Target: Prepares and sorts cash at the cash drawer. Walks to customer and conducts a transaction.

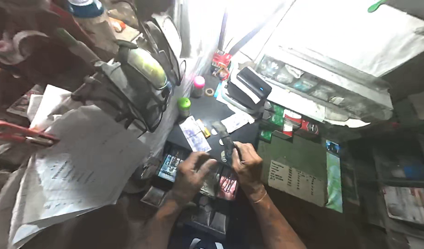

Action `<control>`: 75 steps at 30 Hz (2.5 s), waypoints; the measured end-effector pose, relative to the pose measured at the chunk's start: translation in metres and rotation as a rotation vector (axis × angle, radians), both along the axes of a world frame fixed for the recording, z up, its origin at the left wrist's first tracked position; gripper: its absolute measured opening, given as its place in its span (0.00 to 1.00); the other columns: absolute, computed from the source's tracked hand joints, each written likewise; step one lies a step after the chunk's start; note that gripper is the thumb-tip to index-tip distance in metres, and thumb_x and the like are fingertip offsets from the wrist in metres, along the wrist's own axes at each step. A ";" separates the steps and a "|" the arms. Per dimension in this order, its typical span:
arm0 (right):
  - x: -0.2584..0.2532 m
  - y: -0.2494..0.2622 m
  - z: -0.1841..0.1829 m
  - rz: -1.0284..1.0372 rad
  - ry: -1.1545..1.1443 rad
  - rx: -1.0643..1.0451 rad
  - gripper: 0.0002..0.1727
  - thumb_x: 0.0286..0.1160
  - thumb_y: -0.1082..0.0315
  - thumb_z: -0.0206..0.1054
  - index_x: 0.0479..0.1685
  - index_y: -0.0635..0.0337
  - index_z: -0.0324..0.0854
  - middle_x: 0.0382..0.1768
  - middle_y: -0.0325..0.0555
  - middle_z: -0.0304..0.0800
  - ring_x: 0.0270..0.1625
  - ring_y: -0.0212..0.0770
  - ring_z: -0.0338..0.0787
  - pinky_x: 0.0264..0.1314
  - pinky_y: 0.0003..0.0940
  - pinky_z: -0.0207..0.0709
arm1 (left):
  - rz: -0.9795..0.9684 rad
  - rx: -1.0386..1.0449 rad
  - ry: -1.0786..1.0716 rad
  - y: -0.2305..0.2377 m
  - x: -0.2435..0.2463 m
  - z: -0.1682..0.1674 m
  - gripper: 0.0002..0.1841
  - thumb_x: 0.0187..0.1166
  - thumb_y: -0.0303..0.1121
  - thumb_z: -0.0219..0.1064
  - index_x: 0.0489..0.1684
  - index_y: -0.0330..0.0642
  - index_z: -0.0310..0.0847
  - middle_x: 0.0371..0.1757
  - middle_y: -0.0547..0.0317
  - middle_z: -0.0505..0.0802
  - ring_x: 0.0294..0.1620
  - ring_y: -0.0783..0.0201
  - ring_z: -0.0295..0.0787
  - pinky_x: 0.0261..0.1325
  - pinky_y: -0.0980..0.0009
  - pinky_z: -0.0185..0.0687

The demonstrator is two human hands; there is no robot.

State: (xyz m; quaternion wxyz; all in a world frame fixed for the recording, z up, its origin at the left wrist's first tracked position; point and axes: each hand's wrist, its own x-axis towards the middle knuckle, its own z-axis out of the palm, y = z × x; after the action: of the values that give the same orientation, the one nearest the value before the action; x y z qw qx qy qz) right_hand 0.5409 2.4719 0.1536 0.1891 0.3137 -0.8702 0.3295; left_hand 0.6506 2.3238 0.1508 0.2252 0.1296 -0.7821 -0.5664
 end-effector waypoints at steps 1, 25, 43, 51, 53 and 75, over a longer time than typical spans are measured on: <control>0.002 -0.006 -0.002 0.007 0.042 0.045 0.11 0.74 0.71 0.67 0.45 0.65 0.94 0.41 0.56 0.95 0.44 0.50 0.96 0.45 0.42 0.90 | -0.052 0.070 -0.020 0.008 -0.012 0.002 0.22 0.86 0.42 0.65 0.65 0.30 0.83 0.54 0.53 0.94 0.51 0.69 0.93 0.58 0.68 0.90; -0.183 -0.057 -0.057 -0.147 -0.494 -0.236 0.21 0.82 0.73 0.65 0.71 0.71 0.81 0.65 0.69 0.87 0.67 0.63 0.86 0.74 0.57 0.76 | -0.125 -0.440 -0.227 -0.071 -0.256 -0.039 0.22 0.86 0.27 0.59 0.79 0.39 0.76 0.67 0.36 0.87 0.64 0.39 0.87 0.67 0.40 0.81; -0.196 -0.063 -0.031 -0.252 -0.620 -0.080 0.15 0.85 0.67 0.63 0.41 0.74 0.85 0.36 0.61 0.88 0.39 0.49 0.88 0.49 0.49 0.80 | -0.148 -0.760 -0.286 -0.087 -0.316 -0.052 0.15 0.82 0.31 0.58 0.58 0.35 0.86 0.69 0.31 0.82 0.69 0.29 0.79 0.58 0.35 0.77; -0.196 -0.061 -0.039 -0.279 -0.626 -0.106 0.16 0.86 0.63 0.63 0.41 0.70 0.84 0.30 0.55 0.84 0.30 0.44 0.83 0.37 0.47 0.77 | -0.173 -0.778 -0.320 -0.087 -0.315 -0.046 0.16 0.84 0.29 0.57 0.62 0.35 0.85 0.72 0.32 0.81 0.72 0.30 0.76 0.62 0.36 0.75; -0.198 -0.061 -0.040 -0.285 -0.633 -0.110 0.16 0.85 0.63 0.64 0.44 0.71 0.86 0.35 0.58 0.88 0.35 0.46 0.86 0.43 0.49 0.80 | -0.181 -0.772 -0.318 -0.088 -0.314 -0.045 0.17 0.83 0.27 0.57 0.64 0.36 0.85 0.73 0.33 0.80 0.73 0.30 0.76 0.62 0.36 0.75; -0.111 -0.023 -0.036 0.197 -0.238 -0.262 0.30 0.76 0.75 0.67 0.81 0.66 0.72 0.67 0.56 0.87 0.59 0.38 0.92 0.62 0.33 0.87 | -0.018 -0.336 0.000 -0.010 -0.134 -0.006 0.19 0.90 0.38 0.57 0.68 0.34 0.83 0.57 0.45 0.93 0.56 0.55 0.93 0.62 0.56 0.88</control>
State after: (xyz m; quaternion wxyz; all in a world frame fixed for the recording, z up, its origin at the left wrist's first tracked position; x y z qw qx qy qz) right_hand 0.4295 2.4494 0.1174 0.0907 0.3289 -0.8013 0.4915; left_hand 0.5162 2.3134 0.1450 0.2385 0.0831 -0.8670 -0.4296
